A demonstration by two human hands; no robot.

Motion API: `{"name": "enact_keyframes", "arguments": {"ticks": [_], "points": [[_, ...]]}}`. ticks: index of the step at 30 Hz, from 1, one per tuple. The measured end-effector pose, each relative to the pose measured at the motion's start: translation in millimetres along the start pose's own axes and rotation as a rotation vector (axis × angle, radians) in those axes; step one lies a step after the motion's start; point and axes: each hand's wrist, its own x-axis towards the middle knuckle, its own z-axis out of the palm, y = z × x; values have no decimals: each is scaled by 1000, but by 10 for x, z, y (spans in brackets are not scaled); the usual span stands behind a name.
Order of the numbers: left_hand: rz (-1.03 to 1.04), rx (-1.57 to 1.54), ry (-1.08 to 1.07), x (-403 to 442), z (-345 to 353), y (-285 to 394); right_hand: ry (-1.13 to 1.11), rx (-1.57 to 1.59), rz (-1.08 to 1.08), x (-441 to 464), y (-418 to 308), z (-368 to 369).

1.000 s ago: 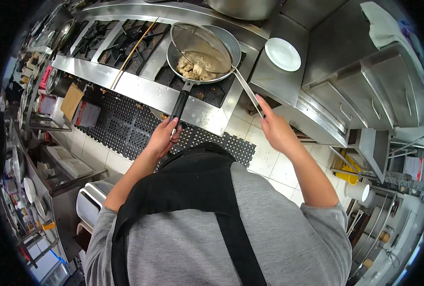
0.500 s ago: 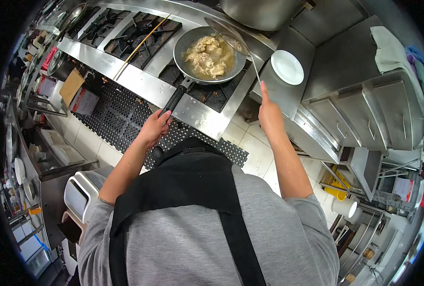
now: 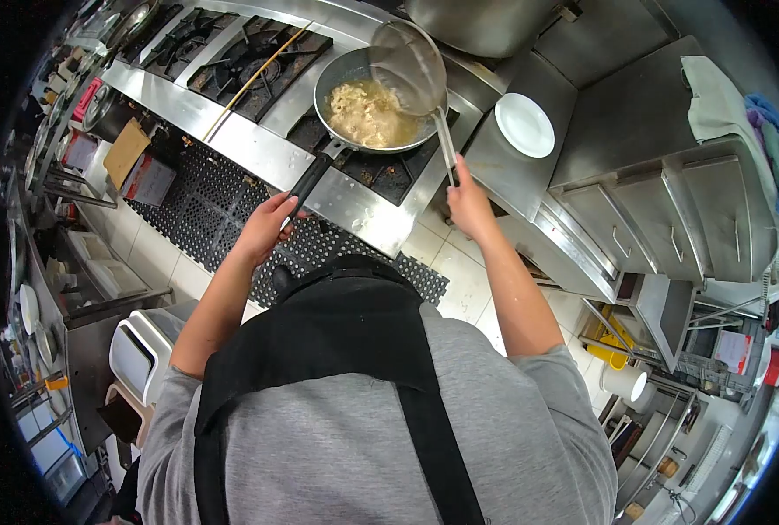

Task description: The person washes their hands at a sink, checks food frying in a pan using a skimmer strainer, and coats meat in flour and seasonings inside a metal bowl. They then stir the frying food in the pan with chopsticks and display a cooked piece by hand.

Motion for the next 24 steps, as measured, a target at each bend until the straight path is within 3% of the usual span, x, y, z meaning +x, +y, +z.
{"name": "enact_keyframes", "arguments": {"ticks": [1, 6, 12, 15, 18, 22, 24], "points": [[1, -1, -1, -4, 7, -1, -127, 170, 138, -16, -117, 25], [-4, 106, 36, -71, 36, 77, -260, 431, 234, -386, -446, -133], [-27, 76, 21, -90, -25, 39, -263, 173, 125, -665, -449, -319], [-8, 83, 19, -86, -19, 24, -80, -201, -196, -576, -314, -158], [4, 135, -9, -64, -7, 7, -27, -275, -37, -387, -378, -117], [-3, 105, -13, -57, -13, 9, 32, -221, -70, -444, -416, -138], [6, 128, -3, -69, -6, 12, -42, -295, -102, -529, -396, -183]]}}
